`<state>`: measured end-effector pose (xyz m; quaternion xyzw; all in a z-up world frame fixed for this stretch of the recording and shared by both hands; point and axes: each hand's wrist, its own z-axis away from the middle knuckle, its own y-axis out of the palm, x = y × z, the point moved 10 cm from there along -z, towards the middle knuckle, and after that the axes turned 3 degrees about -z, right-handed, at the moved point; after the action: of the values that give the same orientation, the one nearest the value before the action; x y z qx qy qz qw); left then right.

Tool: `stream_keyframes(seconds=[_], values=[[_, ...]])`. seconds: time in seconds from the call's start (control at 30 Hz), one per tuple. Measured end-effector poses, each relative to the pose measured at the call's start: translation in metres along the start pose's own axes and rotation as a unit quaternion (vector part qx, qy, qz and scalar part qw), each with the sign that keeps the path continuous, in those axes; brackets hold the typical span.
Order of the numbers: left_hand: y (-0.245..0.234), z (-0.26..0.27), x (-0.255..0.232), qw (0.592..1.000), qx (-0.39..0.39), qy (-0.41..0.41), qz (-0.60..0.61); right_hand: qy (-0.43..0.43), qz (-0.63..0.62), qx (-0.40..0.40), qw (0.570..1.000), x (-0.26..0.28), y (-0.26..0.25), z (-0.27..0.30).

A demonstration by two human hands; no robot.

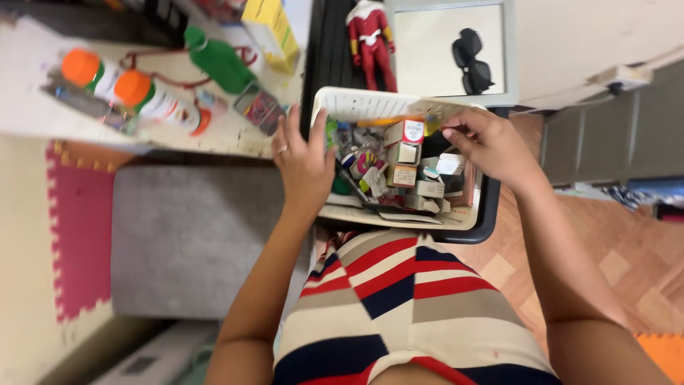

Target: The recorder sorts through a basket of small items including toiletries, medication, and hair accessories, moving them between containers.

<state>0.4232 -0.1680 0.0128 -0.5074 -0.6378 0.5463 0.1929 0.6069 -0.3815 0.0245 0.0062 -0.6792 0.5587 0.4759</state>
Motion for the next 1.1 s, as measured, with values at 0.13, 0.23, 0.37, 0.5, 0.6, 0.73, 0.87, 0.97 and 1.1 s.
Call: stream_keyframes(seconds=[0.13, 0.23, 0.37, 0.5, 0.6, 0.73, 0.87, 0.97, 1.1], values=[[0.03, 0.01, 0.023, 0.98, -0.044, -0.064, 0.181, -0.038, -0.005, 0.0, 0.999, 0.008, 0.012, -0.007], [0.03, 0.018, 0.043, 0.959, -0.103, -0.112, 0.239, -0.17, 0.007, 0.092, 0.981, 0.038, 0.053, -0.032], [0.017, 0.021, 0.039, 0.958, -0.119, -0.148, 0.213, -0.202, 0.164, 0.229, 0.938, 0.031, 0.156, -0.06], [0.018, 0.02, 0.032, 0.969, -0.102, -0.123, 0.186, -0.184, 0.312, 0.377, 0.853, 0.031, 0.198, -0.051], [0.022, 0.019, 0.034, 0.971, -0.102, -0.115, 0.184, -0.125, 0.325, 0.481, 0.805, 0.0, 0.208, -0.05], [0.022, 0.014, 0.031, 0.969, -0.086, -0.094, 0.212, -0.036, 0.232, 0.483, 0.844, -0.012, 0.216, -0.09], [0.024, 0.013, 0.03, 0.969, -0.068, -0.083, 0.224, -0.008, 0.295, 0.384, 0.875, -0.045, 0.25, -0.115], [0.022, 0.011, 0.031, 0.967, -0.07, -0.075, 0.233, -0.065, 0.376, 0.296, 0.876, -0.041, 0.257, -0.126], [0.019, 0.01, 0.035, 0.962, -0.062, -0.079, 0.253, -0.02, 0.335, 0.301, 0.893, 0.001, 0.207, -0.122]])
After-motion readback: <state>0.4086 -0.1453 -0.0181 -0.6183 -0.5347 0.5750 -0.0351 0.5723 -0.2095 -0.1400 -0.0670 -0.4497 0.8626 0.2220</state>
